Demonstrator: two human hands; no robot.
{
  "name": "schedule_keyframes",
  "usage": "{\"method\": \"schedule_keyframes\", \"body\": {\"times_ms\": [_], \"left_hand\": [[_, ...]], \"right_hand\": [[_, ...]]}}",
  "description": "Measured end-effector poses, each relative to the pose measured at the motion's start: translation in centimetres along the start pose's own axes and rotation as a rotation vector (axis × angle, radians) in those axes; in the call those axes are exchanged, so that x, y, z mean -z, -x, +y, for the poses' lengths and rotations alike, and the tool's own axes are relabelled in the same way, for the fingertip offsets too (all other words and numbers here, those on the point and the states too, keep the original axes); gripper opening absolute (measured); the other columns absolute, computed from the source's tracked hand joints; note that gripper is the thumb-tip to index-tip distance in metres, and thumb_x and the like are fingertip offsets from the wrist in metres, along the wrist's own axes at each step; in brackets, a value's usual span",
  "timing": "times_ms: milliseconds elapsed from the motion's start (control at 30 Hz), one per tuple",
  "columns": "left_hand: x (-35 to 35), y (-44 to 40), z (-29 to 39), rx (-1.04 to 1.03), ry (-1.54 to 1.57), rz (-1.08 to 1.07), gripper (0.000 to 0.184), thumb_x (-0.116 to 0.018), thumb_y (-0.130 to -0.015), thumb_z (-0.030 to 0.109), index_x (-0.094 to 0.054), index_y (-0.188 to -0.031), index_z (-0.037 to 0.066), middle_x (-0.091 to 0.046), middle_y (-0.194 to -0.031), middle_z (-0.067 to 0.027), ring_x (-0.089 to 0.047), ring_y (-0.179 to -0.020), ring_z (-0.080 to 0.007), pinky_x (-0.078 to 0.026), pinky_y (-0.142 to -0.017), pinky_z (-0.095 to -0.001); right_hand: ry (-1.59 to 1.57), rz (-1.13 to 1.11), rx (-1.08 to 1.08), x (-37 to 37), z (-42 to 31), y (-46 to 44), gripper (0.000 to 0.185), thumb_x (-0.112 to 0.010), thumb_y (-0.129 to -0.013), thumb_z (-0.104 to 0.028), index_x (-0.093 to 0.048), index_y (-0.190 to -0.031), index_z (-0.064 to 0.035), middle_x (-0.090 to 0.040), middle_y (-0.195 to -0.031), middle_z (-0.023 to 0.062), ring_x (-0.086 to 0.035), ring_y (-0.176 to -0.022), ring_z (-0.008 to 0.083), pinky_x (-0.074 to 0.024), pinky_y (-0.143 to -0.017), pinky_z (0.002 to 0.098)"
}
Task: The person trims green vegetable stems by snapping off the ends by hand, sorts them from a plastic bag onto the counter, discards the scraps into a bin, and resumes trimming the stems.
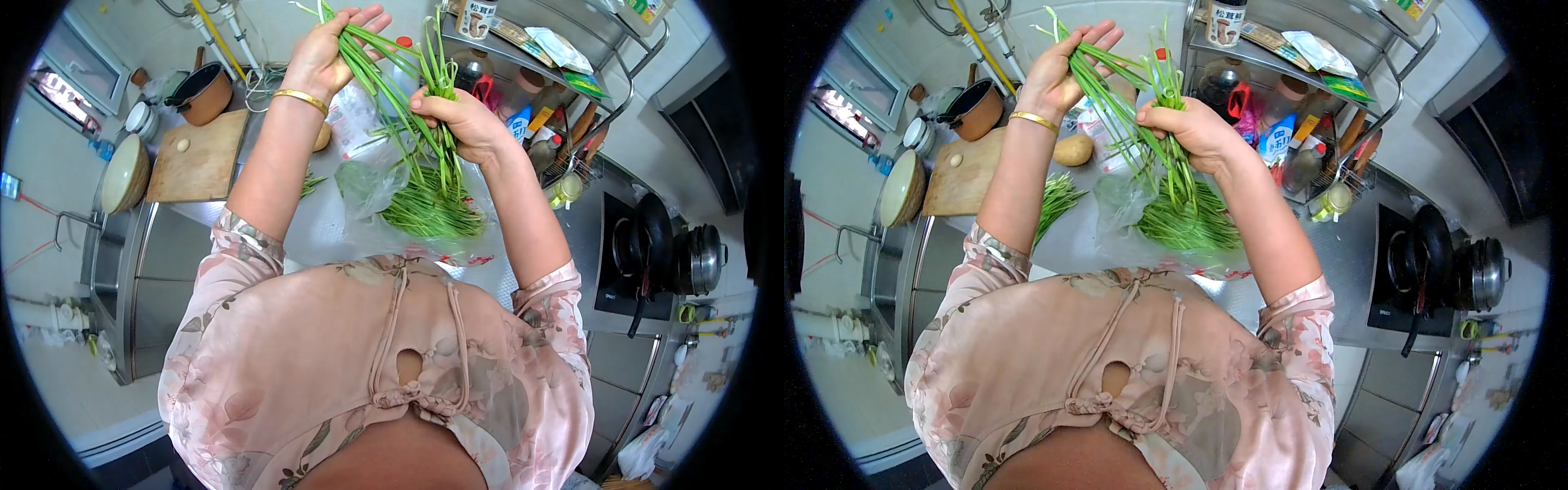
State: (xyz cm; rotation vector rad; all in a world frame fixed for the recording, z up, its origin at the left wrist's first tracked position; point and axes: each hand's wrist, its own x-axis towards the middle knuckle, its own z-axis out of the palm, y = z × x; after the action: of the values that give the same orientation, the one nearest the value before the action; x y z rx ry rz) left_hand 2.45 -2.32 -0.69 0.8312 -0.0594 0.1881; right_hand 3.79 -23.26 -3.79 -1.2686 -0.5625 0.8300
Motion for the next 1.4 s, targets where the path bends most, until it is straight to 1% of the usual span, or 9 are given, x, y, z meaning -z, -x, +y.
{"method": "schedule_keyframes", "body": {"times_ms": [167,433,533,767,867,1100,1233,1300,1400], "left_hand": [[-1.0,0.8,-0.2,0.101,-0.022,0.004,0.021,-0.029,-0.093,0.017,-0.038,-0.103,0.002,-0.042,-0.122,-0.0167,-0.04,-0.116,-0.0307,-0.038,-0.088,-0.0578],[-0.9,0.6,-0.7,0.215,0.096,-0.023,0.023,-0.029,-0.093,0.016,-0.036,-0.108,0.001,-0.042,-0.122,-0.0174,-0.04,-0.116,-0.0305,-0.034,-0.091,-0.0595],[-1.1,0.5,-0.3,0.156,0.111,0.066,0.022,-0.029,-0.093,0.015,-0.036,-0.108,0.001,-0.042,-0.122,-0.0173,-0.041,-0.116,-0.0305,-0.032,-0.092,-0.0603],[1.6,-0.5,0.7,0.104,0.145,0.049,0.019,-0.03,-0.092,0.014,-0.035,-0.107,0.003,-0.042,-0.122,-0.0177,-0.044,-0.113,-0.0315,-0.027,-0.093,-0.0637],[1.6,-0.5,0.5,0.11,0.15,0.066,0.019,-0.031,-0.092,0.014,-0.034,-0.107,0.004,-0.042,-0.122,-0.0177,-0.043,-0.113,-0.0315,-0.027,-0.093,-0.0637],[1.4,0.1,0.7,0.098,0.201,0.105,0.02,-0.031,-0.092,0.013,-0.035,-0.109,0.003,-0.042,-0.123,-0.0173,-0.042,-0.114,-0.0303,-0.028,-0.093,-0.0636],[2.3,0.0,1.4,0.028,0.189,0.086,0.022,-0.031,-0.092,0.013,-0.037,-0.109,0.001,-0.041,-0.123,-0.0164,-0.041,-0.116,-0.0285,-0.029,-0.092,-0.063],[2.5,0.0,1.4,0.074,0.193,0.039,0.02,-0.031,-0.092,0.014,-0.038,-0.106,0.002,-0.042,-0.123,-0.0162,-0.041,-0.116,-0.0289,-0.03,-0.092,-0.0629],[3.3,-0.5,1.2,0.124,0.133,-0.093,0.016,-0.031,-0.092,0.014,-0.038,-0.102,0.003,-0.041,-0.122,-0.0178,-0.04,-0.116,-0.0302,-0.031,-0.092,-0.0622]], "right_hand": [[-0.075,0.007,-0.004,0.1,0.8,0.2,0.013,-0.06,-0.076,-0.018,-0.054,-0.08,-0.0075,-0.052,-0.07,-0.0006,-0.043,-0.056,0.0053,-0.0358,-0.052,0.0189],[-0.041,-0.075,-0.092,1.5,1.1,1.4,0.011,-0.056,-0.075,-0.019,-0.051,-0.079,-0.0104,-0.051,-0.066,-0.0023,-0.043,-0.057,0.0047,-0.0294,-0.044,0.0186],[-0.054,-0.102,-0.114,1.8,1.9,2.2,0.012,-0.056,-0.073,-0.017,-0.049,-0.079,-0.0093,-0.049,-0.065,-0.0016,-0.043,-0.058,0.0056,-0.0282,-0.044,0.0185],[-0.052,0.012,-0.169,2.5,3.1,3.7,0.011,-0.055,-0.075,-0.016,-0.05,-0.081,-0.0081,-0.049,-0.064,0.0012,-0.042,-0.054,0.0066,-0.0289,-0.04,0.0177],[-0.052,0.071,-0.098,2.7,4.2,3.5,0.011,-0.054,-0.076,-0.017,-0.05,-0.081,-0.0081,-0.051,-0.066,0.0008,-0.043,-0.056,0.0065,-0.0303,-0.043,0.0188],[-0.1,0.464,0.183,3.1,6.0,2.7,0.008,-0.056,-0.074,-0.013,-0.053,-0.075,-0.0059,-0.054,-0.067,0.0021,-0.047,-0.056,0.0097,-0.0352,-0.05,0.0225],[-0.177,0.595,0.108,4.5,6.7,4.0,0.008,-0.055,-0.077,-0.014,-0.053,-0.076,-0.0062,-0.054,-0.067,0.002,-0.047,-0.057,0.0095,-0.0352,-0.05,0.0223],[-0.009,0.598,0.173,4.3,5.7,4.5,0.007,-0.054,-0.079,-0.014,-0.054,-0.081,-0.0071,-0.054,-0.069,0.0015,-0.047,-0.059,0.0086,-0.0355,-0.05,0.0219],[0.165,0.417,0.28,2.8,2.4,5.2,0.01,-0.056,-0.078,-0.013,-0.057,-0.085,-0.0056,-0.056,-0.072,0.0013,-0.048,-0.064,0.0074,-0.0384,-0.058,0.0217]]}}
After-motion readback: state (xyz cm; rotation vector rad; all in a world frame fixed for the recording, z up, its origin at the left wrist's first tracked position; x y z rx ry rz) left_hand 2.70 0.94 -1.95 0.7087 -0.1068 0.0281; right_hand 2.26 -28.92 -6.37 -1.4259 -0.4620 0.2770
